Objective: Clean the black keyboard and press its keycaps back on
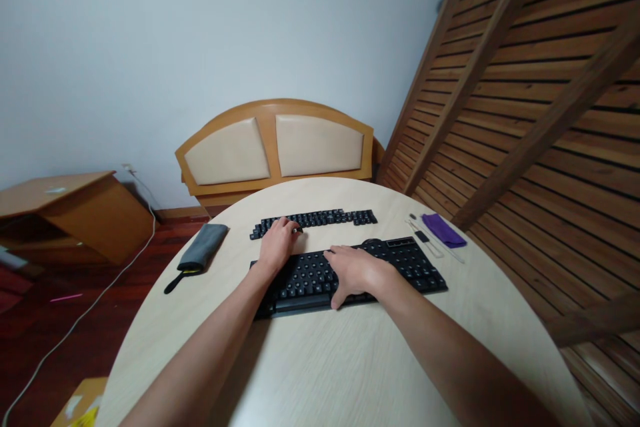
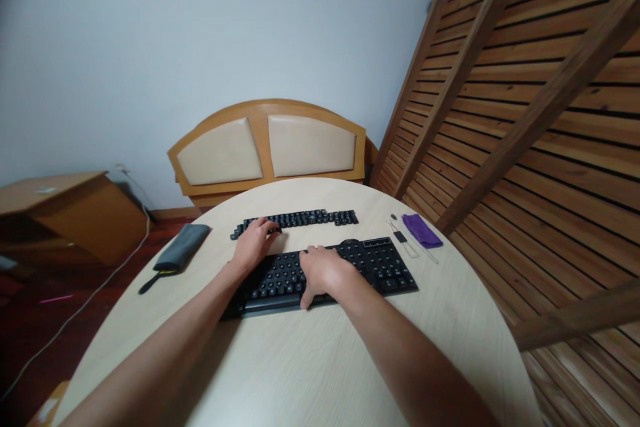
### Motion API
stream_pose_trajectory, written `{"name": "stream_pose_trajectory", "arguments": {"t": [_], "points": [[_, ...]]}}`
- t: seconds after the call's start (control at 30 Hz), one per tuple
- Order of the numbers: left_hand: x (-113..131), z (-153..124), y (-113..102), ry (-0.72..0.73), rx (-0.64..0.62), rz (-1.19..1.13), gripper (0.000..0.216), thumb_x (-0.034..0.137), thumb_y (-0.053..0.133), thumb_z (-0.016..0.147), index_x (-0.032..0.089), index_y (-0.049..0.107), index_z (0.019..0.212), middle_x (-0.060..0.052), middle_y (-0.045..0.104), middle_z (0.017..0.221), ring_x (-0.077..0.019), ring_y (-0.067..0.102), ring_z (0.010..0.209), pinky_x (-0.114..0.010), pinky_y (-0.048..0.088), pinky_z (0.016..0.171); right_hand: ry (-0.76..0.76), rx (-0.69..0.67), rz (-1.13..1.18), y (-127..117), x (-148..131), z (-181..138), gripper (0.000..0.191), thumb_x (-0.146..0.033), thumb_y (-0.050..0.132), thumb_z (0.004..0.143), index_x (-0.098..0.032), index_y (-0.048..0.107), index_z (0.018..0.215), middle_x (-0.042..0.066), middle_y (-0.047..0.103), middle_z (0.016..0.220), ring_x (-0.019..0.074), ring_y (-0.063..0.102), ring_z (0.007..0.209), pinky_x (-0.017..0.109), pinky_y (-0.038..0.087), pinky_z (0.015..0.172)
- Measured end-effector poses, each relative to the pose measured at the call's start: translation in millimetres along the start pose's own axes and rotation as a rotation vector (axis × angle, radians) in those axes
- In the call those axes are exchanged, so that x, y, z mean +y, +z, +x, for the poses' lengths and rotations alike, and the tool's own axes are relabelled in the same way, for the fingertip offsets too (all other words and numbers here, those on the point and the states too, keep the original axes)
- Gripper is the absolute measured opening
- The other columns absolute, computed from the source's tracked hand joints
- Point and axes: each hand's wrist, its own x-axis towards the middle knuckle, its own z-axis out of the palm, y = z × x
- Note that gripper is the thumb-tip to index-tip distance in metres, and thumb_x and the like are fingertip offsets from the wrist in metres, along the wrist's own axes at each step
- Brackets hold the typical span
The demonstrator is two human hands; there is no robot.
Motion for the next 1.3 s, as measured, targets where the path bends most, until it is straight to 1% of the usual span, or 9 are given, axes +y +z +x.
{"name": "stream_pose_trajectory", "arguments": {"t": [0.07, 0.17, 0.2, 0.3, 0.4, 0.53, 0.67, 1.03, 1.3], "points": [[4.7, -15.8, -6.8, 0.016, 0.004, -0.057, 0.018, 0.026, 0.055, 0.098, 0.022, 0.067, 0.11, -0.007, 0.066, 0.112, -0.0236, 0.062, 0.109, -0.032, 0.051, 0.092, 0.0, 0.007, -0.004, 0.7, -0.1, 0.7, 0.103, -0.046, 0.091, 0.057, -0.005, 0.049, 0.141, 0.025, 0.052, 0.141, 0.0372, 0.048, 0.131, 0.043, 0.042, 0.107], [10.2, -42.7, -14.5, 0.062, -0.051, -0.157, 0.013, 0.027, 0.059, 0.095, 0.022, 0.069, 0.102, -0.004, 0.07, 0.101, -0.02, 0.067, 0.092, -0.029, 0.053, 0.083, 0.002, 0.016, -0.01, 2.8, 0.6, 3.0, 0.102, -0.045, 0.092, 0.055, -0.006, 0.05, 0.14, 0.024, 0.052, 0.14, 0.038, 0.049, 0.13, 0.044, 0.043, 0.105], [11.4, -51.1, -15.9, 0.078, -0.085, -0.258, 0.013, 0.026, 0.059, 0.095, 0.021, 0.068, 0.102, -0.004, 0.071, 0.1, -0.0206, 0.067, 0.09, -0.031, 0.053, 0.083, 0.0, 0.022, -0.009, 3.9, 1.2, 4.0, 0.102, -0.045, 0.092, 0.055, -0.006, 0.05, 0.14, 0.024, 0.052, 0.14, 0.0385, 0.049, 0.13, 0.044, 0.043, 0.105], [13.7, -70.3, -16.0, 0.043, -0.132, -0.421, 0.013, 0.025, 0.061, 0.092, 0.019, 0.068, 0.101, -0.005, 0.072, 0.097, -0.0226, 0.066, 0.089, -0.035, 0.052, 0.083, -0.021, 0.043, 0.014, 7.6, 3.6, 6.7, 0.103, -0.044, 0.092, 0.052, -0.006, 0.051, 0.139, 0.025, 0.053, 0.139, 0.0396, 0.049, 0.13, 0.044, 0.043, 0.105], [15.4, -80.7, -12.8, 0.077, -0.146, -0.482, 0.01, 0.024, 0.062, 0.091, 0.02, 0.068, 0.098, -0.005, 0.071, 0.099, -0.0237, 0.064, 0.095, -0.037, 0.05, 0.087, -0.027, 0.049, 0.031, 10.1, 5.3, 7.5, 0.105, -0.043, 0.093, 0.051, -0.006, 0.05, 0.14, 0.025, 0.053, 0.14, 0.0398, 0.049, 0.13, 0.045, 0.043, 0.106], [17.4, -87.5, -9.8, 0.092, -0.1, -0.505, 0.008, 0.023, 0.063, 0.091, 0.021, 0.067, 0.097, -0.005, 0.07, 0.102, -0.0245, 0.061, 0.1, -0.039, 0.047, 0.092, -0.014, 0.049, 0.027, 10.7, 5.1, 6.0, 0.106, -0.043, 0.092, 0.052, -0.008, 0.049, 0.142, 0.024, 0.052, 0.141, 0.0399, 0.048, 0.132, 0.046, 0.043, 0.107], [18.0, -92.0, -8.3, 0.118, -0.093, -0.489, 0.007, 0.023, 0.061, 0.093, 0.022, 0.067, 0.097, -0.004, 0.068, 0.105, -0.0244, 0.059, 0.101, -0.041, 0.046, 0.095, -0.024, 0.073, 0.035, 11.5, 4.4, 4.7, 0.104, -0.042, 0.092, 0.052, -0.008, 0.05, 0.141, 0.024, 0.052, 0.141, 0.0405, 0.047, 0.132, 0.046, 0.043, 0.107], [19.4, -94.3, -6.2, 0.136, -0.081, -0.436, 0.011, 0.028, 0.06, 0.096, 0.022, 0.067, 0.1, -0.005, 0.067, 0.107, -0.025, 0.058, 0.101, -0.041, 0.047, 0.093, 0.005, 0.057, 0.008, 9.9, -0.5, 3.1, 0.104, -0.04, 0.092, 0.054, -0.007, 0.047, 0.142, 0.026, 0.049, 0.144, 0.0404, 0.047, 0.133, 0.045, 0.044, 0.106], [20.3, -94.5, -5.3, 0.139, -0.076, -0.419, 0.009, 0.026, 0.061, 0.095, 0.022, 0.068, 0.099, -0.005, 0.066, 0.107, -0.0242, 0.058, 0.101, -0.042, 0.046, 0.096, -0.01, 0.059, -0.01, 11.6, 0.7, 4.7, 0.108, -0.042, 0.091, 0.055, -0.005, 0.044, 0.145, 0.027, 0.047, 0.146, 0.0411, 0.044, 0.135, 0.045, 0.043, 0.107]]}}
